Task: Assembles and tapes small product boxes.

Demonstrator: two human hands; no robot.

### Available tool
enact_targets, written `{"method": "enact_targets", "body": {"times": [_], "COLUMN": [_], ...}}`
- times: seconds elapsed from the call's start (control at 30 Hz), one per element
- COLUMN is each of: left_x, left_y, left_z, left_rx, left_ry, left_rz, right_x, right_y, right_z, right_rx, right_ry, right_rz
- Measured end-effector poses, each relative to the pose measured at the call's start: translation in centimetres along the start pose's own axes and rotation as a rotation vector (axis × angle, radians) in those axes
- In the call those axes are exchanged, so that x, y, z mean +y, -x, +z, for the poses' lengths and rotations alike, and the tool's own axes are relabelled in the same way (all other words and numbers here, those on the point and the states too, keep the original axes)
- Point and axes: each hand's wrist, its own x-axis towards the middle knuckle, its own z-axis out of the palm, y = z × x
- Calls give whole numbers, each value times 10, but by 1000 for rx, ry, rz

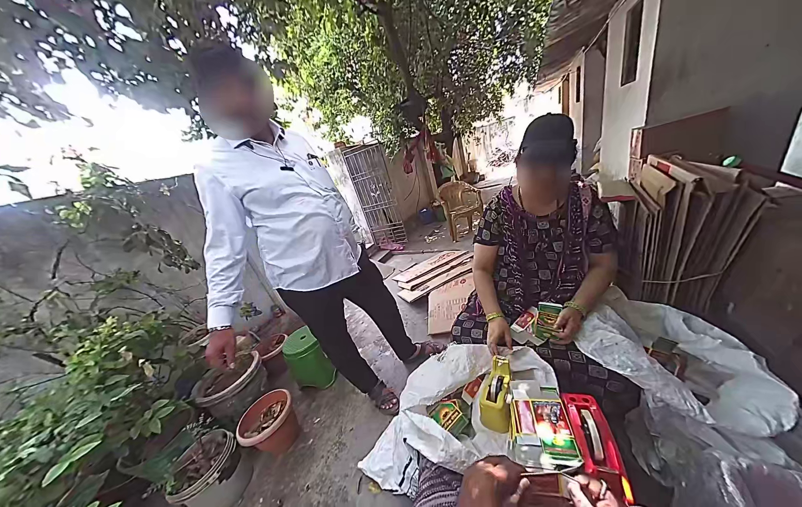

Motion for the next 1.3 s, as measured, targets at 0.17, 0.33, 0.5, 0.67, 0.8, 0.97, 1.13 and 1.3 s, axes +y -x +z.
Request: {"method": "enact_targets", "body": {"times": [0.17, 0.33, 0.5, 0.67, 0.8, 0.97, 1.13, 1.3], "left_x": [-9, -6, 1, -4, -15, 1, 2, 11], "left_y": [-3, -1, 7, -3, -5, -1, -3, -5], "left_z": [11, 28, 44, 19, 14, 11, 19, 16], "left_rx": [20, 16, -23, -21, 38, -168, 26, 104], "left_ry": [104, -511, -538, 127, 697, 900, 867, 830], "left_rz": [-161, 7, -29, -474, -534, -471, -422, -512], "right_x": [11, 18, 9, 4, 6, 14, 14, 15], "right_y": [2, 6, 6, 4, 0, 2, 7, 7], "right_z": [2, 17, 20, 14, 9, 9, 15, 21], "right_rx": [44, 183, 141, 437, 304, 306, 208, 195], "right_ry": [45, -71, -101, 158, -128, 44, -163, -143], "right_rz": [162, 238, 240, 59, 213, 220, 278, 227]}}
